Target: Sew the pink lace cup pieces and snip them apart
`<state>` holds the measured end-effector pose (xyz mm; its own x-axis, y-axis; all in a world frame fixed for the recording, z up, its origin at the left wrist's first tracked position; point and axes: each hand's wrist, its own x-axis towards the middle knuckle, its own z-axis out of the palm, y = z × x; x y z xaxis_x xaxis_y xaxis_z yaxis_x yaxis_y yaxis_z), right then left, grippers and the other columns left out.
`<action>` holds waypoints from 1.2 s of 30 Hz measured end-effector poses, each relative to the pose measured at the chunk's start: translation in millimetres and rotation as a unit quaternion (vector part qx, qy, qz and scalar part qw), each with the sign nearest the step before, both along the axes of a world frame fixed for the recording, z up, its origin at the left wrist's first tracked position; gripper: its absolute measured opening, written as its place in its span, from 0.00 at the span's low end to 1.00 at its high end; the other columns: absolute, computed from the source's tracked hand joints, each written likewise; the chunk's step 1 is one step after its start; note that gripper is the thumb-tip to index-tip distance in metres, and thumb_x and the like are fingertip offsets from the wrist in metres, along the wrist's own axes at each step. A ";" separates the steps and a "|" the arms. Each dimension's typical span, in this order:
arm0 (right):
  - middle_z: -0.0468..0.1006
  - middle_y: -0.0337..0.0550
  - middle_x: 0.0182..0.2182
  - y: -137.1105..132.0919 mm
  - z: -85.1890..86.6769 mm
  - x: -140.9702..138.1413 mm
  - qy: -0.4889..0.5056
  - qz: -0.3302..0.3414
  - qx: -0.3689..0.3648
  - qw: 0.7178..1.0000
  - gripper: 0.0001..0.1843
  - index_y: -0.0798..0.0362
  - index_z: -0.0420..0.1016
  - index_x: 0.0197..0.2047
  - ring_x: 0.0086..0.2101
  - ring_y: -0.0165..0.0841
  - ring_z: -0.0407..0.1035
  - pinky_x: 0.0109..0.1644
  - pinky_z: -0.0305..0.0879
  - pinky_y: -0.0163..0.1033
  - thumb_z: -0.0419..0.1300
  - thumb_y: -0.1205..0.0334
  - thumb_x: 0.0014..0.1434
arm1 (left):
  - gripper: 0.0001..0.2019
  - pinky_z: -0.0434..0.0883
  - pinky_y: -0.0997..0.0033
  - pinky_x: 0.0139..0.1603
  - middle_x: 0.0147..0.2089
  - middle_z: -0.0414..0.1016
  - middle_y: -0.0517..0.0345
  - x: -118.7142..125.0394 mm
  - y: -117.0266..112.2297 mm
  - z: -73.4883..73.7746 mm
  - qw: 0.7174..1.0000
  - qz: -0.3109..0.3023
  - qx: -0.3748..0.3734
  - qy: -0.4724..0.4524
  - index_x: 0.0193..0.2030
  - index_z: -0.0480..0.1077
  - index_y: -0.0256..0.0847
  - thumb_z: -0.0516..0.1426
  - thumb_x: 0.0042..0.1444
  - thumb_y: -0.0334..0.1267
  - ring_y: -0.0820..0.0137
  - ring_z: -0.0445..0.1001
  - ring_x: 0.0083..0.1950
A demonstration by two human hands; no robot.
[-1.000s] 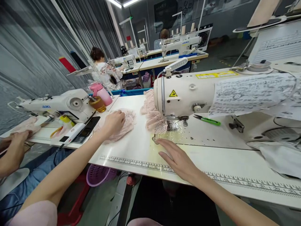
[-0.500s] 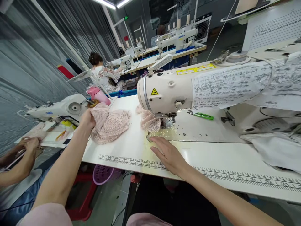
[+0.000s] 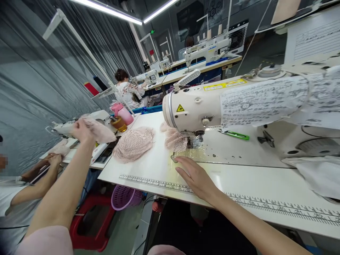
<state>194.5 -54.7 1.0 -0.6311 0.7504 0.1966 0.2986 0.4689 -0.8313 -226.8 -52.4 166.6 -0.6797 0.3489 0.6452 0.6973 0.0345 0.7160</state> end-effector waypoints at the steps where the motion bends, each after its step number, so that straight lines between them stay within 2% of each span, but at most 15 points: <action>1: 0.67 0.45 0.61 -0.3 0.5 -0.1 0.003 -0.002 0.006 1.000 0.26 0.46 0.66 0.60 0.60 0.41 0.61 0.64 0.59 0.52 0.44 0.43 0.67 | 0.18 0.68 0.51 0.55 0.53 0.71 0.50 3.5 -8.4 12.4 0.999 0.041 0.011 0.034 0.52 0.69 0.36 0.54 0.63 0.48 0.60 0.70 0.53; 5: 0.68 0.47 0.59 -0.8 -1.0 0.0 0.020 -0.006 0.046 0.999 0.23 0.47 0.67 0.59 0.59 0.40 0.62 0.62 0.61 0.51 0.46 0.46 0.68 | 0.16 0.63 0.55 0.54 0.43 0.77 0.55 38.1 -43.3 40.7 0.983 0.052 -0.045 0.169 0.47 0.73 0.33 0.56 0.60 0.44 0.62 0.73 0.50; 8: 0.70 0.47 0.58 -0.9 -2.6 0.8 0.059 -0.016 0.072 0.996 0.21 0.48 0.68 0.57 0.58 0.38 0.63 0.63 0.61 0.50 0.48 0.49 0.68 | 0.19 0.65 0.59 0.41 0.36 0.79 0.58 83.3 -63.9 42.2 0.957 -0.013 -0.113 0.267 0.44 0.75 0.38 0.55 0.56 0.50 0.61 0.76 0.45; 10: 0.71 0.45 0.56 -0.7 -0.4 1.9 0.092 -0.035 0.069 0.993 0.18 0.47 0.70 0.55 0.57 0.37 0.64 0.63 0.60 0.50 0.49 0.51 0.67 | 0.16 0.70 0.59 0.39 0.40 0.79 0.62 115.0 -70.9 36.6 0.957 -0.097 -0.151 0.229 0.42 0.75 0.46 0.55 0.54 0.52 0.57 0.76 0.46; 12: 0.73 0.44 0.54 0.4 5.5 4.2 0.120 -0.059 0.045 0.990 0.16 0.46 0.72 0.52 0.55 0.37 0.66 0.61 0.63 0.48 0.51 0.53 0.67 | 0.12 0.74 0.64 0.31 0.39 0.79 0.62 143.2 -68.6 23.8 0.971 -0.182 -0.137 0.074 0.37 0.75 0.50 0.59 0.52 0.52 0.60 0.77 0.43; 15: 0.76 0.43 0.49 5.7 17.5 13.3 0.137 -0.095 -0.004 0.986 0.14 0.46 0.74 0.49 0.50 0.35 0.70 0.54 0.68 0.45 0.52 0.55 0.66 | 0.17 0.74 0.68 0.27 0.32 0.79 0.59 177.6 -45.5 -15.3 0.911 -0.335 -0.192 -0.145 0.38 0.75 0.43 0.60 0.51 0.55 0.65 0.77 0.31; 17: 0.77 0.43 0.47 12.2 23.3 24.2 0.135 -0.125 -0.019 0.983 0.13 0.47 0.73 0.49 0.46 0.35 0.72 0.48 0.71 0.43 0.52 0.56 0.65 | 0.18 0.75 0.69 0.31 0.32 0.79 0.57 197.4 -21.3 -53.3 0.849 -0.433 -0.282 -0.115 0.39 0.75 0.40 0.57 0.56 0.53 0.66 0.77 0.33; 19: 0.78 0.43 0.44 19.9 24.7 37.8 0.121 -0.166 -0.007 0.979 0.12 0.48 0.72 0.47 0.43 0.35 0.73 0.43 0.72 0.41 0.52 0.58 0.65 | 0.16 0.75 0.69 0.35 0.34 0.80 0.56 215.0 4.8 -92.6 0.797 -0.492 -0.347 0.047 0.39 0.77 0.41 0.52 0.62 0.48 0.66 0.78 0.36; 22: 0.78 0.44 0.41 29.6 19.3 55.7 0.075 -0.201 0.054 0.975 0.10 0.49 0.72 0.45 0.40 0.35 0.72 0.37 0.72 0.39 0.52 0.62 0.65 | 0.13 0.75 0.69 0.35 0.38 0.80 0.55 230.1 42.1 -134.1 0.781 -0.506 -0.350 0.108 0.43 0.77 0.42 0.53 0.62 0.42 0.67 0.77 0.35; 25: 0.79 0.44 0.41 35.1 11.4 60.8 0.027 -0.100 0.199 0.975 0.13 0.51 0.73 0.46 0.42 0.34 0.72 0.43 0.72 0.41 0.49 0.69 0.65 | 0.10 0.75 0.65 0.41 0.47 0.78 0.52 223.6 74.9 -143.2 0.794 -0.486 -0.331 0.156 0.45 0.76 0.42 0.55 0.60 0.38 0.64 0.77 0.42; 29: 0.80 0.44 0.42 43.6 7.6 48.4 -0.040 0.014 0.374 0.926 0.15 0.54 0.74 0.47 0.44 0.34 0.72 0.49 0.69 0.44 0.51 0.74 0.63 | 0.10 0.70 0.49 0.53 0.46 0.76 0.46 203.7 92.2 -127.9 0.830 -0.408 -0.310 0.220 0.42 0.75 0.38 0.52 0.60 0.30 0.54 0.73 0.51; 31: 0.81 0.42 0.41 51.4 8.4 40.9 -0.066 0.012 0.410 0.910 0.14 0.54 0.75 0.45 0.43 0.34 0.72 0.47 0.69 0.42 0.51 0.73 0.63 | 0.14 0.70 0.47 0.53 0.45 0.77 0.46 206.0 78.7 -123.0 0.835 -0.389 -0.302 0.246 0.44 0.74 0.38 0.47 0.62 0.28 0.55 0.74 0.51; 33: 0.82 0.38 0.38 61.3 9.3 36.1 -0.099 0.010 0.424 0.900 0.15 0.52 0.76 0.41 0.41 0.32 0.73 0.43 0.67 0.40 0.50 0.75 0.63 | 0.15 0.75 0.54 0.47 0.46 0.77 0.47 219.3 53.2 -125.6 0.819 -0.407 -0.298 0.272 0.47 0.73 0.39 0.45 0.65 0.31 0.60 0.76 0.47; 35: 0.82 0.36 0.34 71.9 9.9 34.2 -0.144 0.014 0.423 0.895 0.18 0.51 0.77 0.36 0.37 0.31 0.72 0.39 0.65 0.39 0.48 0.77 0.60 | 0.13 0.77 0.63 0.47 0.50 0.77 0.51 237.1 25.8 -135.0 0.771 -0.475 -0.288 0.312 0.49 0.73 0.40 0.49 0.65 0.34 0.64 0.77 0.48; 36: 0.82 0.36 0.33 77.0 10.2 34.0 -0.167 0.013 0.419 0.893 0.19 0.51 0.77 0.34 0.35 0.31 0.72 0.38 0.63 0.39 0.48 0.78 0.59 | 0.14 0.77 0.61 0.50 0.52 0.76 0.48 245.1 14.9 -141.0 0.744 -0.493 -0.255 0.372 0.52 0.71 0.36 0.50 0.64 0.35 0.62 0.76 0.52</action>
